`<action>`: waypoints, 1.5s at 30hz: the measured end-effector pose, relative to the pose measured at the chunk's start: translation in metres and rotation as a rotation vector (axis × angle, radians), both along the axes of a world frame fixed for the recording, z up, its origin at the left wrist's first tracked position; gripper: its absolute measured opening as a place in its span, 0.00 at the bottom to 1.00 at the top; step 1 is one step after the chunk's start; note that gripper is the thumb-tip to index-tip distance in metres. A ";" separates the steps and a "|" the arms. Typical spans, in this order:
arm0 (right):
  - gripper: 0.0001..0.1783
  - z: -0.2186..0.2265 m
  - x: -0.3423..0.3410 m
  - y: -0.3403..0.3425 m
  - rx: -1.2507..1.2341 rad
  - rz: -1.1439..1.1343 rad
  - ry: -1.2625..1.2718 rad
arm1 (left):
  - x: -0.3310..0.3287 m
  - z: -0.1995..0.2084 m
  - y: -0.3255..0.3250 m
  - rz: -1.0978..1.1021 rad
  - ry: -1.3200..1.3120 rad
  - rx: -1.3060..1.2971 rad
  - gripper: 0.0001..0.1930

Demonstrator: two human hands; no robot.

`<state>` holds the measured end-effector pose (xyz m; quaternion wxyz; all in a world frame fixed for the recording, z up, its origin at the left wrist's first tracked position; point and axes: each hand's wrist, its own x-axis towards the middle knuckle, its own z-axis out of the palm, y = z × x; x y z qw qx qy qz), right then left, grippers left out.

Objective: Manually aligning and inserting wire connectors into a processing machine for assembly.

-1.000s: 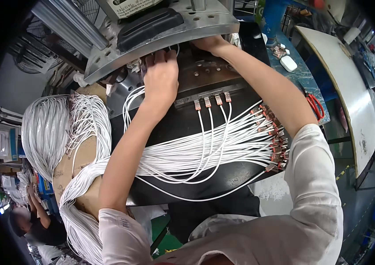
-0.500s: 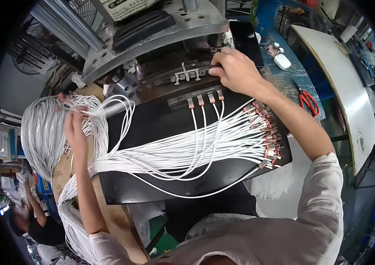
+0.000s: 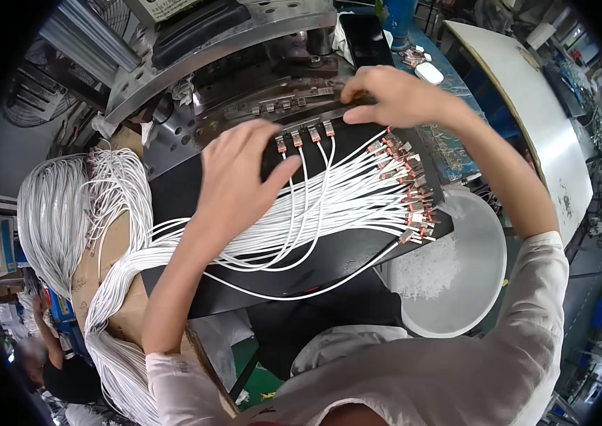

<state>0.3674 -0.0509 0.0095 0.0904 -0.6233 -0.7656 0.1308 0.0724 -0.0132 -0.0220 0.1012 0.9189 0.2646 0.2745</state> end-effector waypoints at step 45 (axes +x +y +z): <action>0.21 0.000 -0.088 0.021 0.053 0.073 0.630 | 0.002 0.017 0.031 0.258 -0.133 0.382 0.19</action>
